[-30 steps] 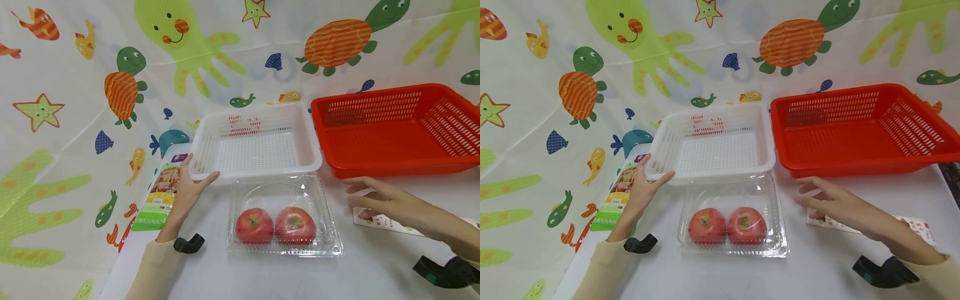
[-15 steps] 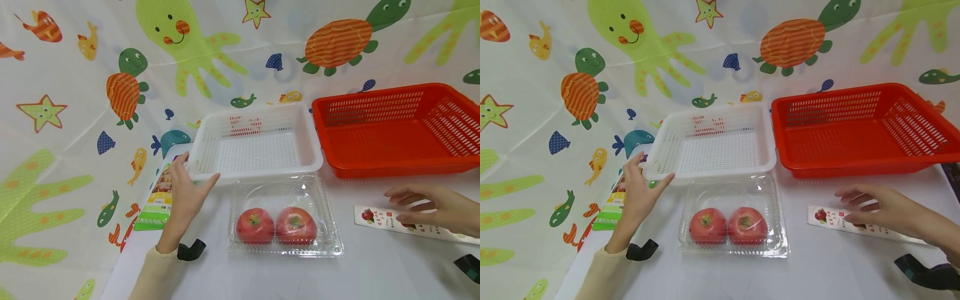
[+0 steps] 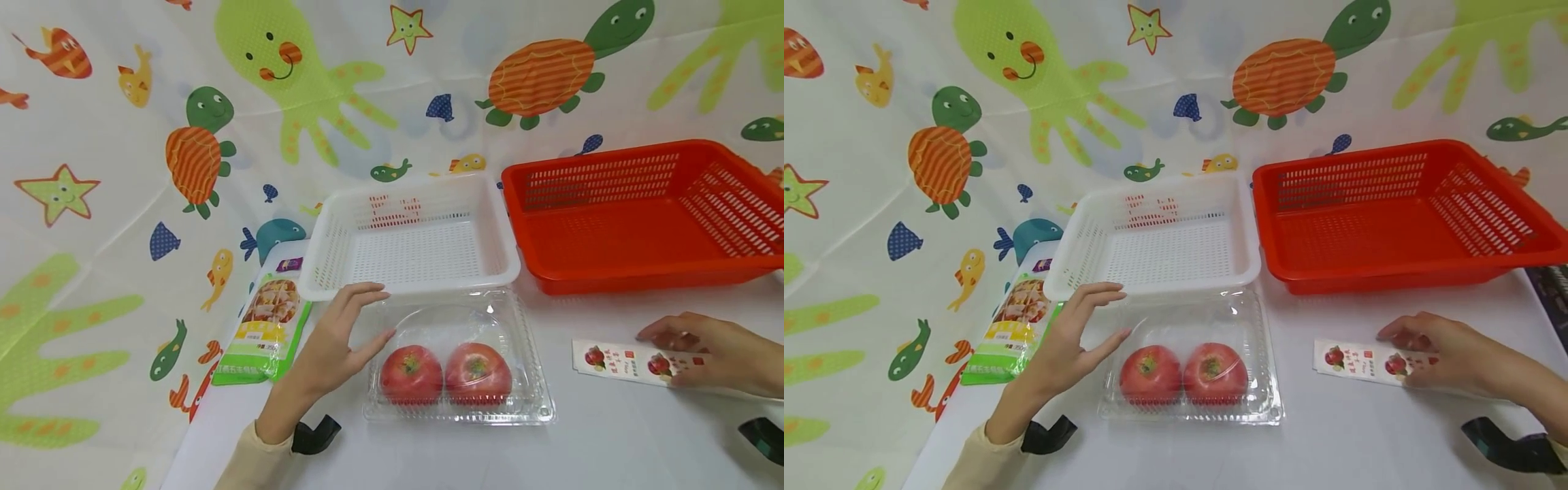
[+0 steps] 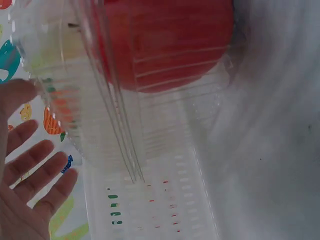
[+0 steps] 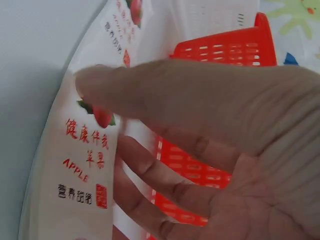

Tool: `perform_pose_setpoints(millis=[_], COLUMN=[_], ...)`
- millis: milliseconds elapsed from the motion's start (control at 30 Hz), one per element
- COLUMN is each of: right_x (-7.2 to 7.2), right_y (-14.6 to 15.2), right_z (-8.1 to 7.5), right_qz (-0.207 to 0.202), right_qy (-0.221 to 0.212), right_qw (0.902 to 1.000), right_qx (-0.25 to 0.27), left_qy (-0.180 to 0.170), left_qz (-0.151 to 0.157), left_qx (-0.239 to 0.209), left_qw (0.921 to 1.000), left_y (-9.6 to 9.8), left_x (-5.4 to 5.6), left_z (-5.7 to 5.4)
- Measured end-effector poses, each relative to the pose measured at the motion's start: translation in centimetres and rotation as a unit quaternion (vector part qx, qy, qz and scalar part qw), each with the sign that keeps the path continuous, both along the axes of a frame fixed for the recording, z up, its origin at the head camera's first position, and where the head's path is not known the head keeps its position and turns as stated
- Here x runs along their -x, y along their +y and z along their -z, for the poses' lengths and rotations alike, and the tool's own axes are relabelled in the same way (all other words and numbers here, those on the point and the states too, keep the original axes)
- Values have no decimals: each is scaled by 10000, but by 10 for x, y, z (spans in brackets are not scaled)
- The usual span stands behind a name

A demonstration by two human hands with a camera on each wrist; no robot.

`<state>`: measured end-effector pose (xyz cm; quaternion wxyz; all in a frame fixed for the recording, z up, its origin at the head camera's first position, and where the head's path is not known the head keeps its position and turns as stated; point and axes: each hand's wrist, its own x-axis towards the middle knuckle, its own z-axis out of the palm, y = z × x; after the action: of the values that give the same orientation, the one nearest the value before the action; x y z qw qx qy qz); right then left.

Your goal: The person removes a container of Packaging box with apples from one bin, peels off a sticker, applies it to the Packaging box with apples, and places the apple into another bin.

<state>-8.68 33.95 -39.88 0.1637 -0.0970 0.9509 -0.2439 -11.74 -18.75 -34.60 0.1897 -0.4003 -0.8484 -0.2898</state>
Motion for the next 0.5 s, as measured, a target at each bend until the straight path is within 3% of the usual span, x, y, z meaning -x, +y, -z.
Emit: perform_pose_setpoints(millis=[67,167,367,500], right_x=[0,-1,1,1], right_y=[-1,-3,-7,-8], right_z=[1,1,-4,-4], right_qz=[-33,-32,-54,66], right_qy=[81,47,-183,-275], right_qw=[10000,9999,9997,9995], right_qx=[-37,-111,-128,-159], left_qy=[-234,-446,-600,-1013], left_qz=[321,547,380,141], left_qx=[163,394,678,718], left_qw=[9991,9967,9952,9922], left_y=[2,3,1,-3], left_x=[0,0,-2,-6], left_z=[2,4,7,7])
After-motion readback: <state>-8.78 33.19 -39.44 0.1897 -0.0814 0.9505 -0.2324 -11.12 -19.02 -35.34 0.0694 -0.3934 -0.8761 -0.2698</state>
